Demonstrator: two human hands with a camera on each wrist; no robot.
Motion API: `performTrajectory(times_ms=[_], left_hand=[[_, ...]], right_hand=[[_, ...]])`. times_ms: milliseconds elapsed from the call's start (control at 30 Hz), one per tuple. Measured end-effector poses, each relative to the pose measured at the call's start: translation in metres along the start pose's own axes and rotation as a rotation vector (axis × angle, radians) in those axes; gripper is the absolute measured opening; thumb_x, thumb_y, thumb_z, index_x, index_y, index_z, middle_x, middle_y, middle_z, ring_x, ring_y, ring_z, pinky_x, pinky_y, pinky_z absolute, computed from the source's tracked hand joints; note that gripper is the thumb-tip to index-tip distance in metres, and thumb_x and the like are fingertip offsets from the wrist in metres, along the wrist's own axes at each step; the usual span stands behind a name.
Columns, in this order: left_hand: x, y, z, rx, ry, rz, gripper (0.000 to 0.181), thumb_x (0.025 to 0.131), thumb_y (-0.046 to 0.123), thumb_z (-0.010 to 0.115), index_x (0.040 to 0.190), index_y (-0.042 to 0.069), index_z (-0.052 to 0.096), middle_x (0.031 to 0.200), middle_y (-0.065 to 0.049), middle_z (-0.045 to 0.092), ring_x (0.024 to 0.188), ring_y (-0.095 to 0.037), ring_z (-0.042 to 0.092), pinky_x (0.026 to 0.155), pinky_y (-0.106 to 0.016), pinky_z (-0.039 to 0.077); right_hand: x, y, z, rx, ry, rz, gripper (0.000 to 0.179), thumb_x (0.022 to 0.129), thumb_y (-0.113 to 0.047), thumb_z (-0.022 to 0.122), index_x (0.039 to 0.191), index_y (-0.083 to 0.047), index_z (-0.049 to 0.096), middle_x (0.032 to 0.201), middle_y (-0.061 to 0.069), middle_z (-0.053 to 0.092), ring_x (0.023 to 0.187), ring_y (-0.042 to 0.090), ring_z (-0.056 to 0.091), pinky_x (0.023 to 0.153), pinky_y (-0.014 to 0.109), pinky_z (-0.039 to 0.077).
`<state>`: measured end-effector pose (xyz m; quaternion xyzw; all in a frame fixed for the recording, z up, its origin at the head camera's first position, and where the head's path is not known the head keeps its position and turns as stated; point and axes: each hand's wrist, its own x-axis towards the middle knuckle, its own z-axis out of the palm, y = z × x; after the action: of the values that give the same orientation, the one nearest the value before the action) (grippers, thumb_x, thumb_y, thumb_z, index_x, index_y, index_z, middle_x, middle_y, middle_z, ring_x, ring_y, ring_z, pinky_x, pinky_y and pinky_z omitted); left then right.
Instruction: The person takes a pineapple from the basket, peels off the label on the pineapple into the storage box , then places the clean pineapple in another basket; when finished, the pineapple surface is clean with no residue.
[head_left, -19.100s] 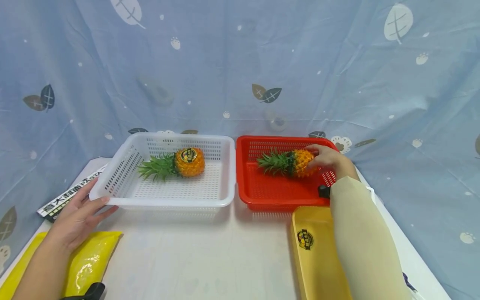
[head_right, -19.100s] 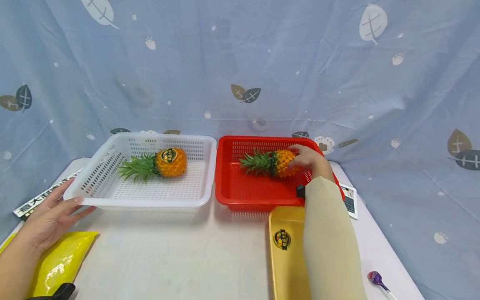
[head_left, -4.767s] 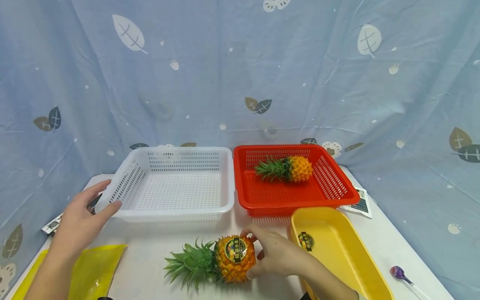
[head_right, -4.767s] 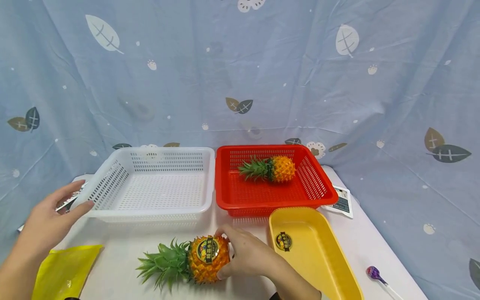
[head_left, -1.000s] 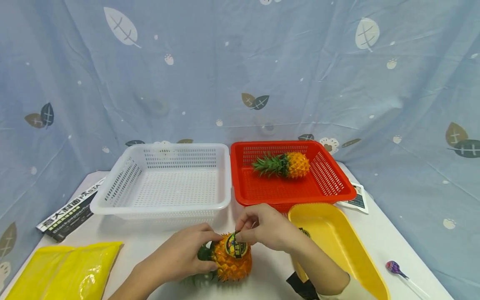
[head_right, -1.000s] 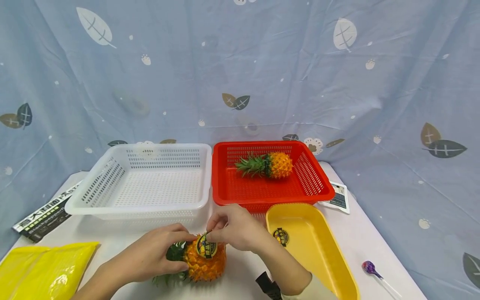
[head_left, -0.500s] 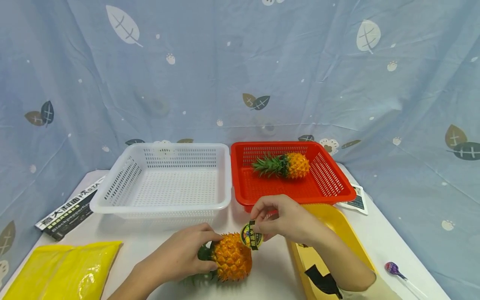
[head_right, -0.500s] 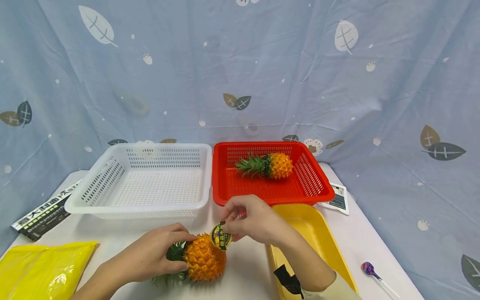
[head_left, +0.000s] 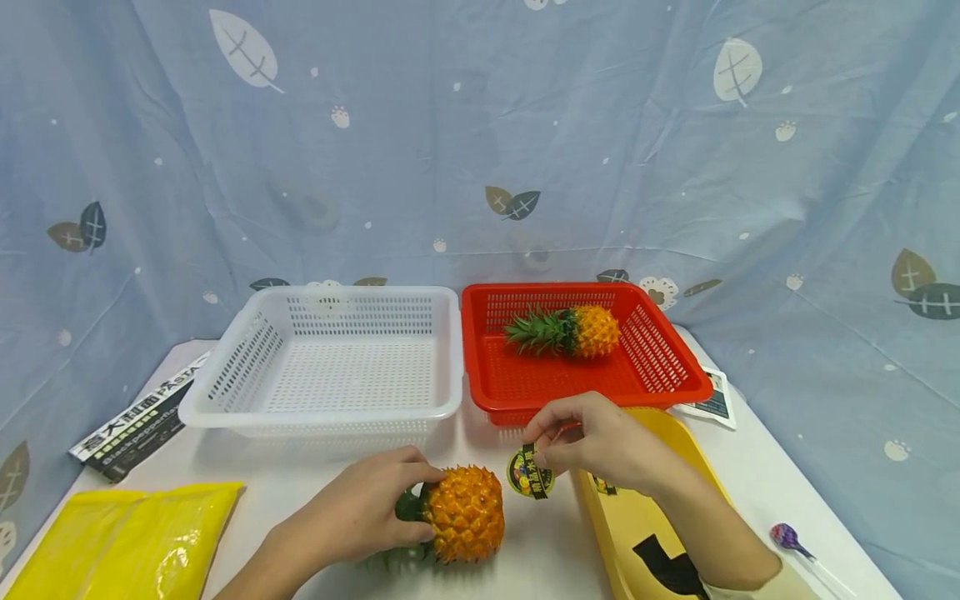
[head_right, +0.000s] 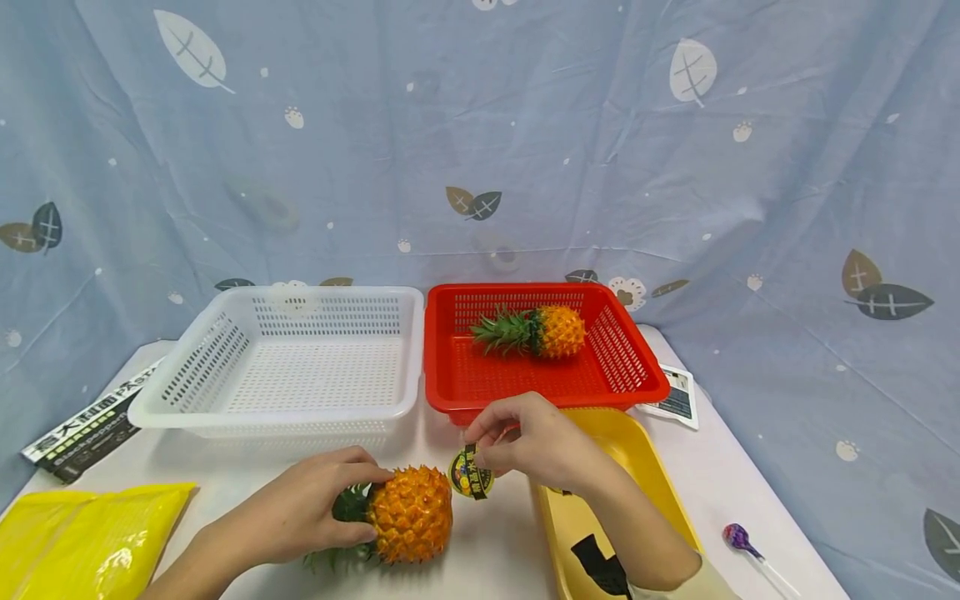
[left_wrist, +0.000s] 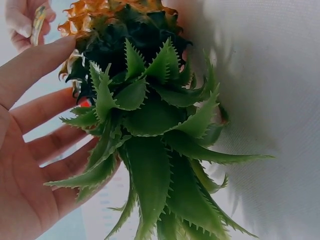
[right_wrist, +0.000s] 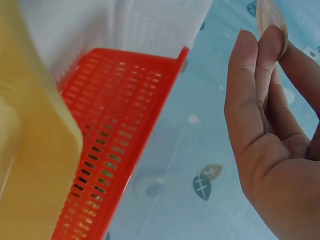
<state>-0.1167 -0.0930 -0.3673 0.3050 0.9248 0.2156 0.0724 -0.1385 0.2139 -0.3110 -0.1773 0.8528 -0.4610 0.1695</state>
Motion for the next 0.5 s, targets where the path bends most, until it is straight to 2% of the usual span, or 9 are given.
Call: performTrajectory(times_ms=[267,500], left_hand=[[0.001,-0.001,0.000,-0.028,-0.011,0.001,0.054,0.079,0.038,0.088,0.126,0.017,0.074,0.114,0.009,0.068,0.100,-0.013,0.066,0.089,-0.036,0.058],[0.001,-0.002,-0.001,-0.034,-0.023,-0.007,0.055,0.079,0.040,0.088,0.127,0.018,0.073,0.115,0.010,0.067,0.101,-0.012,0.065,0.088,-0.036,0.058]], right_hand=[[-0.009,0.014,-0.013,0.011,0.041,0.043,0.013,0.091,-0.014,0.076,0.103,-0.011,0.078,0.095,0.009,0.068,0.088,0.025,0.067,0.076,0.035,0.062],[-0.018,0.032,-0.030,0.034,0.023,0.065,0.016,0.093,-0.017,0.075,0.107,-0.010,0.076,0.100,0.012,0.070,0.088,0.030,0.069,0.077,0.038,0.063]])
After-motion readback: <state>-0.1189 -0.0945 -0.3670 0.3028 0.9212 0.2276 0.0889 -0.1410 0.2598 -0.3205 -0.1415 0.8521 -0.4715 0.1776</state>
